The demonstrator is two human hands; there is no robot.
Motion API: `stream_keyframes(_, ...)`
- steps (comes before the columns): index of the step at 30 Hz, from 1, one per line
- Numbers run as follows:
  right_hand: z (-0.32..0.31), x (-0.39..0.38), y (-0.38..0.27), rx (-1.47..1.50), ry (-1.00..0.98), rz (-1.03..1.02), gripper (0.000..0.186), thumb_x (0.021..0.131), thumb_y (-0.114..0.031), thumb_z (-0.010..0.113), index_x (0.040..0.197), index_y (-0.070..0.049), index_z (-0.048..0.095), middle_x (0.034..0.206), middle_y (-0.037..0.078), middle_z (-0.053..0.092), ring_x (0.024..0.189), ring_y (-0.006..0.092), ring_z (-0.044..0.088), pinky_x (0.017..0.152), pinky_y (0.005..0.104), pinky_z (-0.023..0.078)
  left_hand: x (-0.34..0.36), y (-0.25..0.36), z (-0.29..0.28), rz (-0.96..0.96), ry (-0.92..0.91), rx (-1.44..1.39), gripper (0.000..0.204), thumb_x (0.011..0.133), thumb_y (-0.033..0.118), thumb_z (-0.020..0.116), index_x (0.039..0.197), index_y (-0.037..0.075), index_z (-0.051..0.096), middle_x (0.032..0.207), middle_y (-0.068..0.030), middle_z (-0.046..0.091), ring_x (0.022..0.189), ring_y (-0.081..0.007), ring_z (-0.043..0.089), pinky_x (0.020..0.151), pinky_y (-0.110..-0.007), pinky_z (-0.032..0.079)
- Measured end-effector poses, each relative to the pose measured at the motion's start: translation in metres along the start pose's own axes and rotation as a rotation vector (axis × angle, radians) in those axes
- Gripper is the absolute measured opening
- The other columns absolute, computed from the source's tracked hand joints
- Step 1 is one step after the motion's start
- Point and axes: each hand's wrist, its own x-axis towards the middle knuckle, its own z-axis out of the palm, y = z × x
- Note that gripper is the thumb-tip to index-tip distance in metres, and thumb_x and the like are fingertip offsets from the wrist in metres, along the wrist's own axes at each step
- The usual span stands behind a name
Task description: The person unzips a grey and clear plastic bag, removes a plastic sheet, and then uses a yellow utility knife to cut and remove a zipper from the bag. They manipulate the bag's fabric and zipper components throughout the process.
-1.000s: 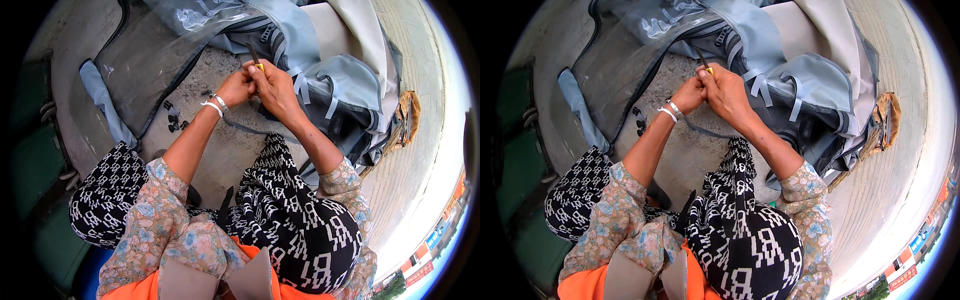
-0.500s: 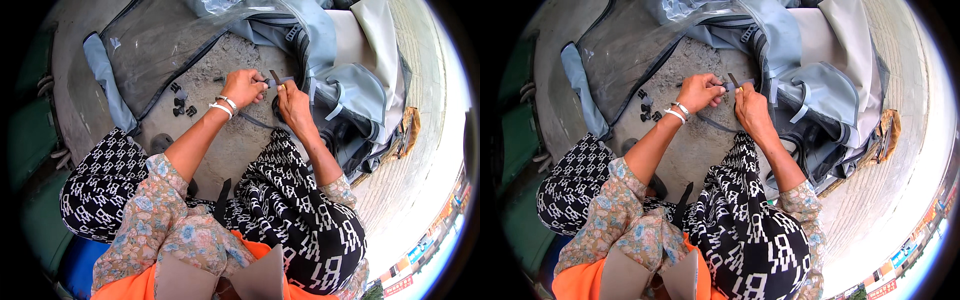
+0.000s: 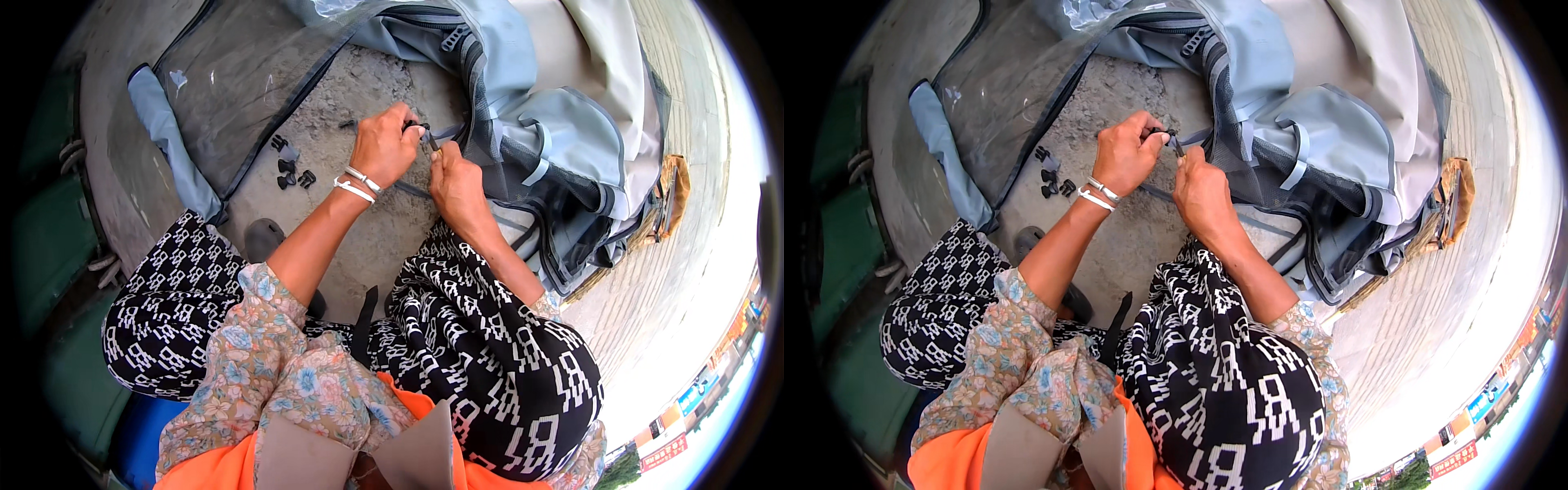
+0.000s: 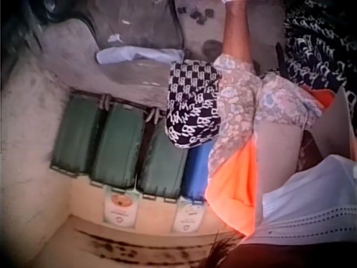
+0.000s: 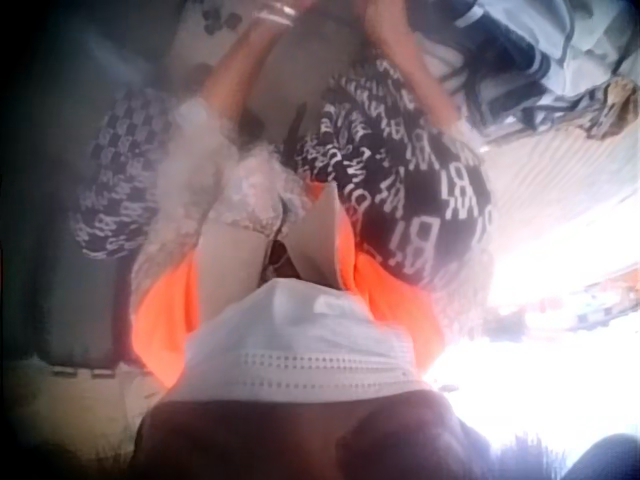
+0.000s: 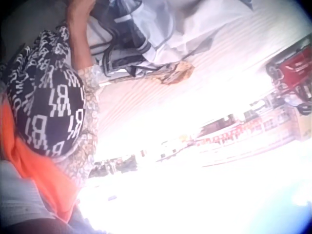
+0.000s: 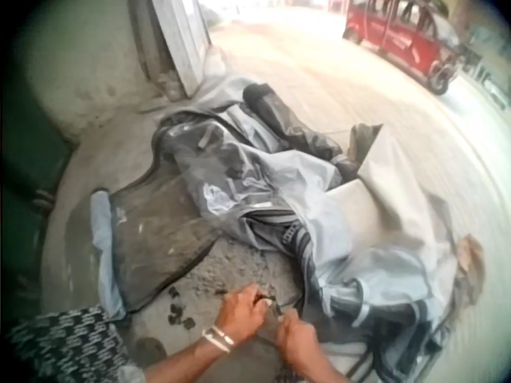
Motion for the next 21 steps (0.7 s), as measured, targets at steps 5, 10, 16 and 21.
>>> stream_keyframes(5,0.007,-0.042,0.014,0.040,-0.103,0.038,0.016,0.096,-0.012,0.053,0.090,0.003,0.049,0.067,0.031,0.055,0.068,0.0504,0.058,0.057,0.0511,0.045,0.076,0.029,-0.102,-0.061,0.357,-0.219,0.015,0.088,0.011,0.067,0.097,-0.001,0.066,0.080,-0.0083,0.070,0.065,-0.0109,0.066,0.058,-0.024,0.056)
stream_keyframes(10,-0.024,-0.003,-0.002,0.026,0.081,-0.069,0.016,0.099,-0.011,0.050,0.090,0.000,0.045,0.066,0.024,0.054,0.064,0.0449,0.057,0.058,0.0497,0.044,0.076,0.001,-0.122,-0.306,-0.827,0.233,0.015,0.081,0.008,0.071,0.091,-0.003,0.067,0.075,-0.0088,0.071,0.065,-0.0141,0.070,0.058,-0.026,0.055)
stream_keyframes(16,-0.024,0.011,0.005,0.028,0.047,-0.124,0.015,0.098,-0.011,0.053,0.088,-0.001,0.047,0.065,0.023,0.053,0.061,0.0436,0.056,0.057,0.0472,0.044,0.061,-0.038,-0.111,-0.397,-1.097,0.781,0.027,0.078,0.009,0.070,0.105,0.002,0.071,0.076,-0.0137,0.071,0.065,-0.0196,0.071,0.059,-0.032,0.056)
stream_keyframes(21,-0.029,0.028,-0.014,0.281,0.036,-0.089,0.015,0.100,-0.013,0.049,0.092,0.000,0.049,0.068,0.022,0.055,0.059,0.0407,0.056,0.055,0.0439,0.044,0.092,-0.016,-0.113,-0.307,-0.820,0.579,0.029,0.087,0.009,0.060,0.115,0.003,0.067,0.086,-0.0161,0.071,0.073,-0.0214,0.071,0.064,-0.035,0.057)
